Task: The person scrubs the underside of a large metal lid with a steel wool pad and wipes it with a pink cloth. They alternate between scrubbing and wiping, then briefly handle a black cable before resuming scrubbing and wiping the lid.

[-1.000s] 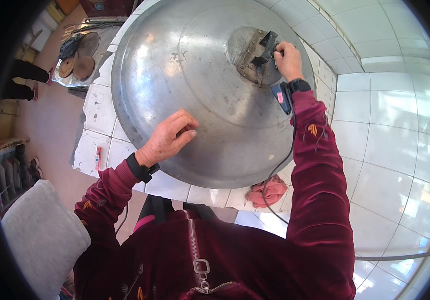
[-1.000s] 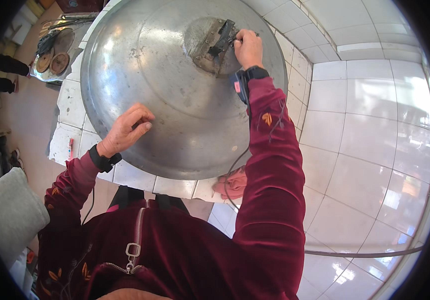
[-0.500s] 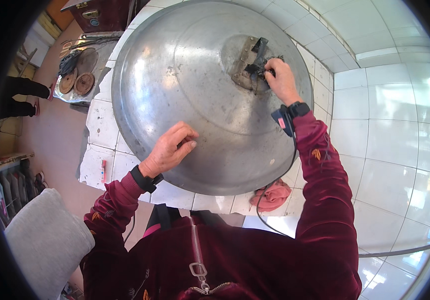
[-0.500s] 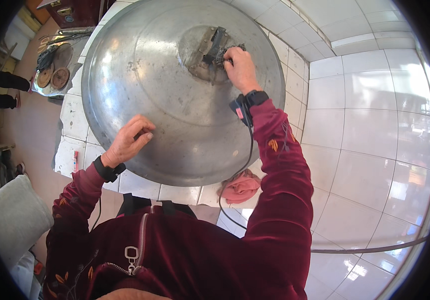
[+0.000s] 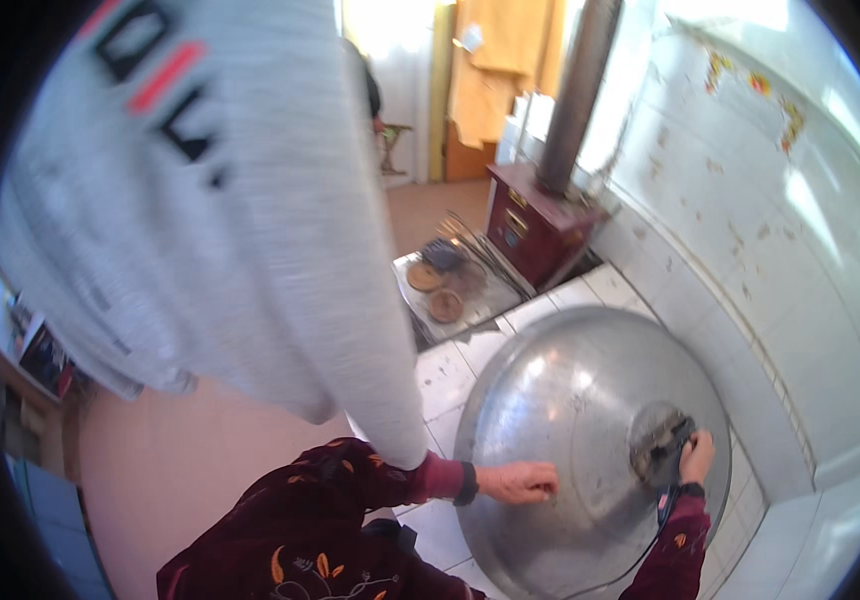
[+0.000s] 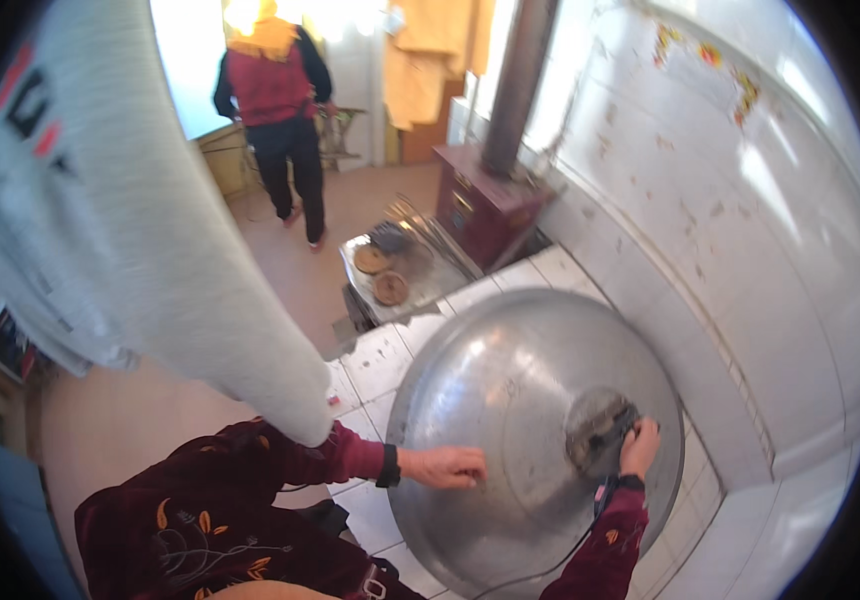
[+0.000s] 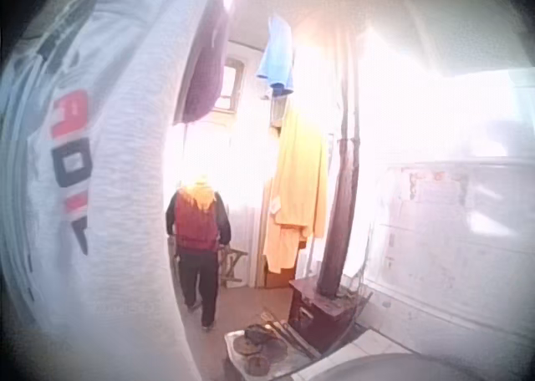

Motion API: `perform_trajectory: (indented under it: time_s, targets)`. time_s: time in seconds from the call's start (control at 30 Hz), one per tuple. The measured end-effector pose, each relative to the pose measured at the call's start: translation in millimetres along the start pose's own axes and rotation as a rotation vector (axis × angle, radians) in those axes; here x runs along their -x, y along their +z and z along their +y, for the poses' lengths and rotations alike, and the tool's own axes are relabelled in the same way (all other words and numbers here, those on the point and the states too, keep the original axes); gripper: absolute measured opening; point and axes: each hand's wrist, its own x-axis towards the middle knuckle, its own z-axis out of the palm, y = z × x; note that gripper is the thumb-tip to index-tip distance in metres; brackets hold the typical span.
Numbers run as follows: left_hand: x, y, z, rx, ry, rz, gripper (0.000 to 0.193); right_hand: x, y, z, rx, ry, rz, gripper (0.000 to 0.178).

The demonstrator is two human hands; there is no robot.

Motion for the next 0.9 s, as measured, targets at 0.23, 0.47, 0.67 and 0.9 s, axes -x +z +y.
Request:
perform_trajectory:
  time_s: [0.23,0.47,0.67,0.9]
  targets:
    - [-1,2,3,-0.109,0.043,0.046,0.017,16,-7,-11,-0.018,-0.124,0.102,0.02]
    - [3,6,8,-0.149,0.059,0.075,0.021,26,-7,-6,-0.025,-0.102,0.077,0.022]
    - [4,8,13,-0.169,0.062,0.12,0.024,26,-9,-5,-0.046,-0.117,0.063,0.023]
    - [1,9,12,-0.162,0.039,0.124,0.024,25,-11,-3,-0.024,-0.176,0.043,0.025]
